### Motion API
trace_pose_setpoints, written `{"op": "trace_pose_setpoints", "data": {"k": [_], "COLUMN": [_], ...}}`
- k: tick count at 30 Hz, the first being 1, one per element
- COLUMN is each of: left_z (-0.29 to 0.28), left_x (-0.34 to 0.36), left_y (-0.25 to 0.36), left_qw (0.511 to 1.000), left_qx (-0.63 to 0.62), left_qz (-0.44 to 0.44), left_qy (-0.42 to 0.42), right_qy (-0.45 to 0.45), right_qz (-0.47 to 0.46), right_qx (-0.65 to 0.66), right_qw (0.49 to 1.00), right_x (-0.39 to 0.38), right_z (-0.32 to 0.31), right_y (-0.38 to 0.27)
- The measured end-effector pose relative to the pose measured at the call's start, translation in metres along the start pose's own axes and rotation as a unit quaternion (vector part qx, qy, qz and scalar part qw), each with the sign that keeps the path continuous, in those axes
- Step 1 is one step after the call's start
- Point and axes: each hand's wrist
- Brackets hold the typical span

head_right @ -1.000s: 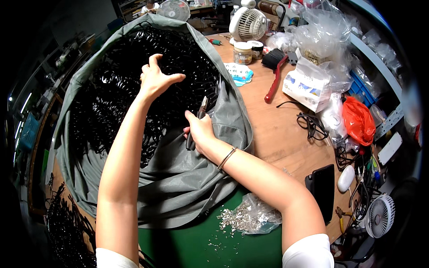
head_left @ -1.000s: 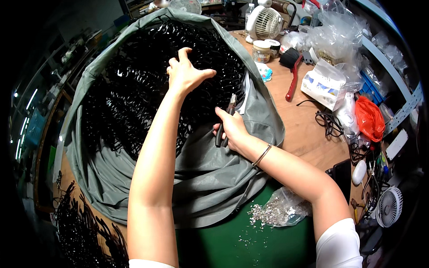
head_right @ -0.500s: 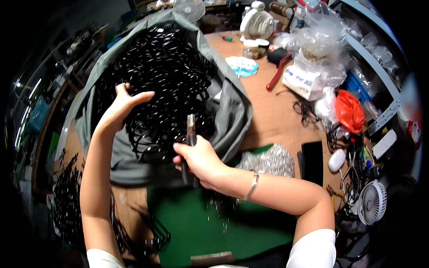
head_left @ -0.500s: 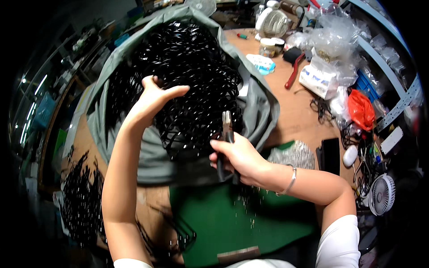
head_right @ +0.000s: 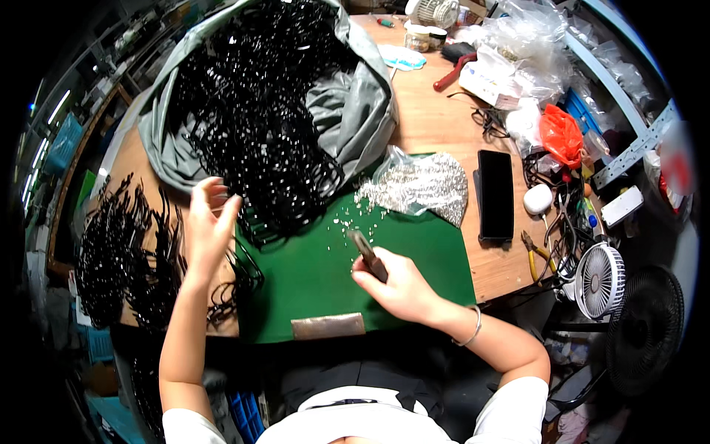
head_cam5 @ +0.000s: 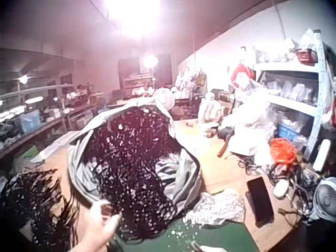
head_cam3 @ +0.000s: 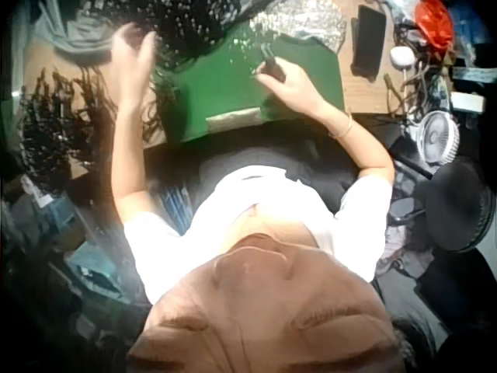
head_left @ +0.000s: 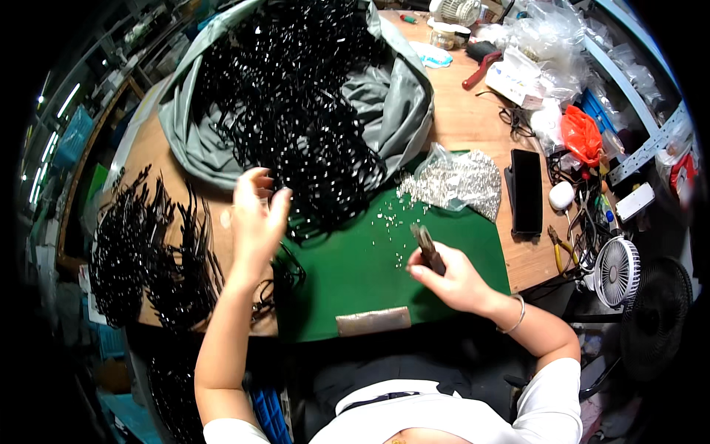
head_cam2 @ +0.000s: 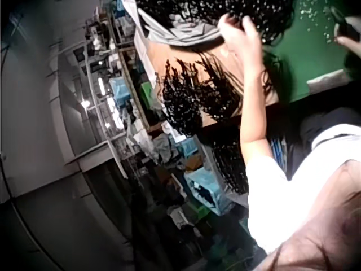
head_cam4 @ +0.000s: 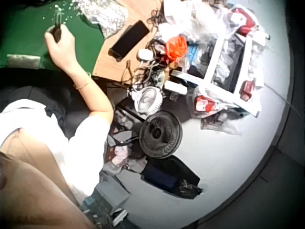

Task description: The person uses pliers to adjust the arms of multiple black eyeglass frames on a green work mat. They repeatedly pick up frames, bend the temples with pliers, and place them back down, working through a batch of frames.

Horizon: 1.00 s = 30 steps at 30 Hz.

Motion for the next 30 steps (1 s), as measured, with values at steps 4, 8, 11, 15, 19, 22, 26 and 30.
{"op": "trace_pose_setpoints", "data": {"k": [4, 8, 11, 15, 19, 22, 26, 30], "left_z": [0.03, 0.041, 0.027, 0.024, -0.002, -0.044, -0.051, -0.057], "left_x": [-0.047, -0.056, -0.022, 0.008, -0.008, -0.045, -0.103, -0.165], "left_y": [0.016, -0.013, -0.012, 0.031, 0.067, 0.098, 0.12, 0.111], "left_qw": [0.945, 0.873, 0.943, 0.924, 0.736, 0.711, 0.737, 0.764], "left_qx": [0.24, 0.43, 0.135, -0.303, -0.59, -0.572, -0.557, -0.53], "left_qz": [0.218, 0.225, 0.161, -0.054, -0.255, -0.386, -0.359, -0.326], "left_qy": [-0.048, -0.051, -0.259, -0.228, -0.215, -0.133, -0.134, -0.17], "right_qy": [-0.009, -0.033, -0.041, -0.075, -0.124, -0.103, -0.095, -0.124], "right_qz": [-0.139, -0.237, -0.233, -0.23, -0.244, -0.238, -0.225, -0.269], "right_qx": [-0.11, -0.113, -0.094, -0.135, -0.24, -0.345, -0.403, -0.506], "right_qw": [0.984, 0.964, 0.967, 0.961, 0.931, 0.902, 0.882, 0.811], "right_x": [-0.024, -0.027, -0.034, -0.031, -0.022, -0.004, 0.028, 0.006], "right_z": [0.015, 0.011, 0.003, 0.005, -0.008, -0.02, -0.007, 0.0], "right_y": [0.016, 0.027, 0.038, 0.026, 0.018, 0.015, 0.019, 0.014]}}
Point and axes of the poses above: each hand's wrist, its own x-axis towards the middle knuckle, its own z-axis out of the palm, y = z × x, and after that the axes turned 9 degrees about y, right-handed
